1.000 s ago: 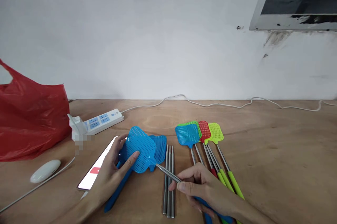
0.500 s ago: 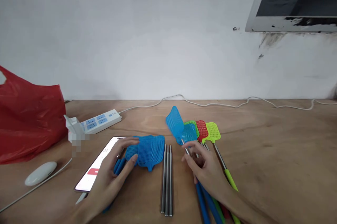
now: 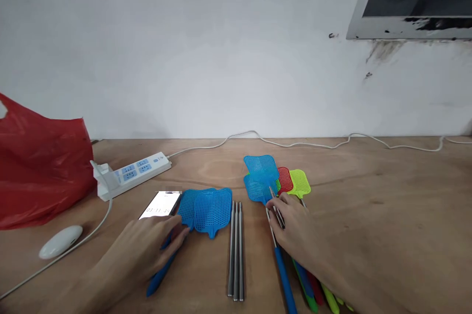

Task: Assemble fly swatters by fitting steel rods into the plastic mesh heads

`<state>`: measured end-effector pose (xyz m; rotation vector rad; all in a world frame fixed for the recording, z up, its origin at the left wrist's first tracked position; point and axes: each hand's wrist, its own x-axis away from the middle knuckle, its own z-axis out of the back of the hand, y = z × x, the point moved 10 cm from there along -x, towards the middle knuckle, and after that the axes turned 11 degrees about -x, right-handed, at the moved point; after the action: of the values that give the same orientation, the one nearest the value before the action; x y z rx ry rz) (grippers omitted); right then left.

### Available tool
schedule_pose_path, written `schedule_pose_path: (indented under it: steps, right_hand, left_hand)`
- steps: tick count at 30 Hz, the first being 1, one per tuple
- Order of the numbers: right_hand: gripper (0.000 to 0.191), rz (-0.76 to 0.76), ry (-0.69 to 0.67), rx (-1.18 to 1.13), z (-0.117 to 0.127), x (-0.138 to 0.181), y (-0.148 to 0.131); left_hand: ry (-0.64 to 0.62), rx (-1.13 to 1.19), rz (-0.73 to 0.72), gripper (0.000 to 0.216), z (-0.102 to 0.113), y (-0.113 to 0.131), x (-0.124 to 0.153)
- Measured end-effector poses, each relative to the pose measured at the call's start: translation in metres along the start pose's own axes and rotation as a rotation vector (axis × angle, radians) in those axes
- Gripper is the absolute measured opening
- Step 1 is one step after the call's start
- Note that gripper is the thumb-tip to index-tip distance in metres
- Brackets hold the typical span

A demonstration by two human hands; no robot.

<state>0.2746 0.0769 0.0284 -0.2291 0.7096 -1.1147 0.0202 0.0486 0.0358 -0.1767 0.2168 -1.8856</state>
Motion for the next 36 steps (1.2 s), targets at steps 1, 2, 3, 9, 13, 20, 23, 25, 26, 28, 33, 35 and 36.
schedule_pose_path:
  steps: [1,2,3,9,13,20,23,25,26,28,33,35,36]
  right_hand:
    - [0.022,0.004,-0.019,0.056,-0.001,0.002,0.002]
    - [0.023,0.009,-0.035,0.108,-0.003,0.003,0.003]
    - [0.023,0.017,-0.046,0.157,-0.004,0.005,0.005]
    - [0.022,0.078,-0.034,0.473,0.0,0.003,-0.003]
    - [0.021,0.167,-0.065,0.502,-0.002,-0.009,-0.023]
    - [0.019,0.295,-0.212,0.147,-0.03,-0.01,-0.065]
    - [0.017,0.275,-0.215,0.114,-0.038,-0.008,-0.069]
    - [0.017,0.247,-0.206,0.106,-0.042,-0.007,-0.067]
    - [0.017,0.233,-0.2,0.108,-0.043,-0.007,-0.066]
    - [0.018,0.209,-0.183,0.128,-0.043,-0.006,-0.065]
    - [0.02,0.158,-0.163,0.205,-0.045,-0.005,-0.062]
    - [0.023,0.134,-0.175,0.24,-0.046,-0.006,-0.06]
    - [0.024,0.117,-0.182,0.257,-0.046,-0.007,-0.058]
  left_hand:
    - [-0.036,-0.003,-0.013,0.035,-0.007,0.001,0.0]
    - [-0.064,-0.007,-0.027,0.036,-0.012,0.003,0.0]
    - [-0.08,-0.015,-0.039,0.036,-0.016,0.006,0.0]
    - [-0.101,-0.114,-0.145,0.039,-0.021,0.018,-0.002]
    - [0.022,-0.157,-0.171,0.035,-0.014,0.019,-0.002]
    - [0.176,-0.048,-0.09,0.034,-0.012,0.011,-0.001]
    - [0.192,0.024,-0.035,0.03,-0.013,0.007,0.0]
    - [0.202,0.055,-0.007,0.028,-0.013,0.005,0.001]
    - [0.198,0.045,0.0,0.027,-0.013,0.006,0.002]
    - [0.167,-0.026,-0.006,0.027,-0.016,0.009,0.002]
    - [0.096,-0.122,-0.044,0.028,-0.017,0.021,0.003]
    - [0.078,-0.11,-0.05,0.028,-0.013,0.026,0.002]
    - [0.06,-0.109,-0.056,0.028,-0.011,0.029,0.001]
